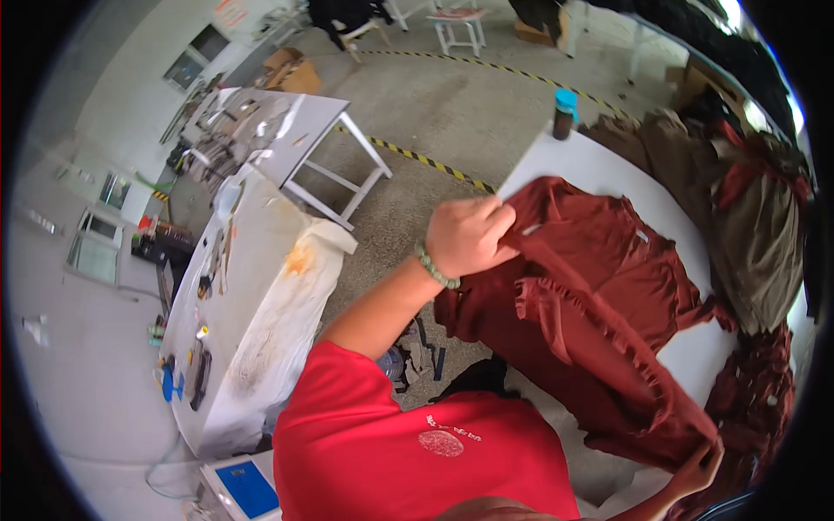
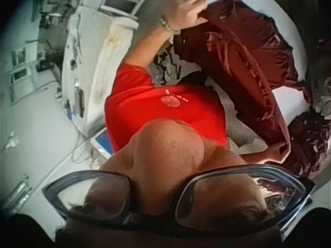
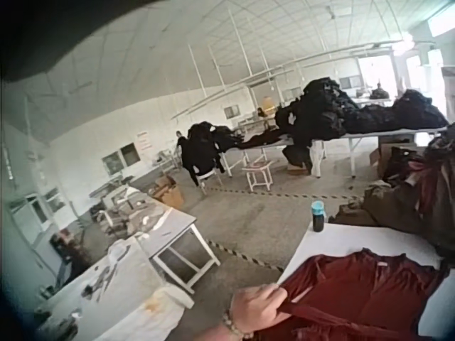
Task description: Ironing and folding red shirts on an industrial pressing table.
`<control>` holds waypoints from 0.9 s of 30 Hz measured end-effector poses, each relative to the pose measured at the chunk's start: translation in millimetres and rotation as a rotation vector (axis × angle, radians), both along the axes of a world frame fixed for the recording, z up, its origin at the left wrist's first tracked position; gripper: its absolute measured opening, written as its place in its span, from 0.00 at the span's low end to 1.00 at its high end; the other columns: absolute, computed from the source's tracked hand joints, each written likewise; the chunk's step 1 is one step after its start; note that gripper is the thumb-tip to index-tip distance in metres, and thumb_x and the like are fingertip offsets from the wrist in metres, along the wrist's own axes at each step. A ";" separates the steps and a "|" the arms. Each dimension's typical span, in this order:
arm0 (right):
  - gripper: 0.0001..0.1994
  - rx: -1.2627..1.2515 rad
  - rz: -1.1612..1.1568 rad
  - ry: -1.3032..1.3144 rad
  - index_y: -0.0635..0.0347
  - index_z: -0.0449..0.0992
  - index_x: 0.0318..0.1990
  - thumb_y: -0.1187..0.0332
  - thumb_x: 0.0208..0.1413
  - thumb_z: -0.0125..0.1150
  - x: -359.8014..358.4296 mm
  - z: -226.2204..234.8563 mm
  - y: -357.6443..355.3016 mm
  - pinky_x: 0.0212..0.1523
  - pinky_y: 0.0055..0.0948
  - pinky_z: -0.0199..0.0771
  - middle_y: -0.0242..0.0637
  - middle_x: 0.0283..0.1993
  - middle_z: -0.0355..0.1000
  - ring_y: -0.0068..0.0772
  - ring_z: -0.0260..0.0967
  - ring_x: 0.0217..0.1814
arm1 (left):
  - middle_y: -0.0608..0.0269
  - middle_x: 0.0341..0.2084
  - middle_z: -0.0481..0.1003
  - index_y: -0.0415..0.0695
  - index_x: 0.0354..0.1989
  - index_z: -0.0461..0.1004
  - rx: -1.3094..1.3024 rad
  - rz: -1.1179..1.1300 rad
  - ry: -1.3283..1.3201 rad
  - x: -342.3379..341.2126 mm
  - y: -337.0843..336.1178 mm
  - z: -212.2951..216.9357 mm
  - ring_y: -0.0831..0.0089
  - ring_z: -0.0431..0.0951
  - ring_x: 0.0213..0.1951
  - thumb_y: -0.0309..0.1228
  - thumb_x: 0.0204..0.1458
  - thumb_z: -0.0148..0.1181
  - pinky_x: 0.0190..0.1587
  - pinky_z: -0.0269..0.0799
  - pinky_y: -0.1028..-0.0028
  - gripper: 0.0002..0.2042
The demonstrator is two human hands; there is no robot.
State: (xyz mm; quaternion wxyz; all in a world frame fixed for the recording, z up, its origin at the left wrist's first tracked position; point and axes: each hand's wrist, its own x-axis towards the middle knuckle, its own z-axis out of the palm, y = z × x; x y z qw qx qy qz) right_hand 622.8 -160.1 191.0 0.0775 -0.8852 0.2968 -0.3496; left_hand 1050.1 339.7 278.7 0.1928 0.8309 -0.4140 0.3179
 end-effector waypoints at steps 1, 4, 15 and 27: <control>0.12 -0.025 -0.010 0.061 0.61 0.79 0.52 0.69 0.63 0.59 8.4 11.9 -4.0 0.57 0.30 0.73 0.41 0.50 0.79 0.34 0.76 0.52 | 0.64 0.20 0.69 0.49 0.22 0.69 0.048 0.000 0.020 21.2 -15.4 -4.7 0.62 0.74 0.21 0.40 0.38 0.69 0.21 0.67 0.64 0.14; 0.14 0.060 -0.130 0.267 0.59 0.78 0.54 0.66 0.64 0.58 102.1 50.9 -5.2 0.56 0.30 0.73 0.42 0.54 0.77 0.37 0.76 0.55 | 0.60 0.23 0.73 0.49 0.25 0.72 0.134 -0.072 0.059 84.1 -69.0 -20.9 0.57 0.76 0.24 0.41 0.38 0.69 0.25 0.71 0.61 0.14; 0.12 0.074 -0.003 0.420 0.55 0.80 0.41 0.58 0.56 0.62 307.0 -105.7 -160.9 0.42 0.40 0.76 0.43 0.37 0.78 0.48 0.77 0.42 | 0.56 0.29 0.78 0.46 0.32 0.77 0.500 0.061 0.352 252.8 -258.3 -229.1 0.54 0.80 0.33 0.44 0.52 0.62 0.37 0.76 0.57 0.13; 0.38 0.213 0.276 0.519 0.51 0.57 0.72 0.54 0.55 0.65 392.4 -236.9 -68.3 0.70 0.47 0.56 0.51 0.72 0.55 0.56 0.51 0.74 | 0.55 0.40 0.73 0.42 0.38 0.76 0.333 -0.195 0.472 171.5 -256.6 -282.4 0.54 0.71 0.46 0.34 0.42 0.68 0.47 0.71 0.53 0.15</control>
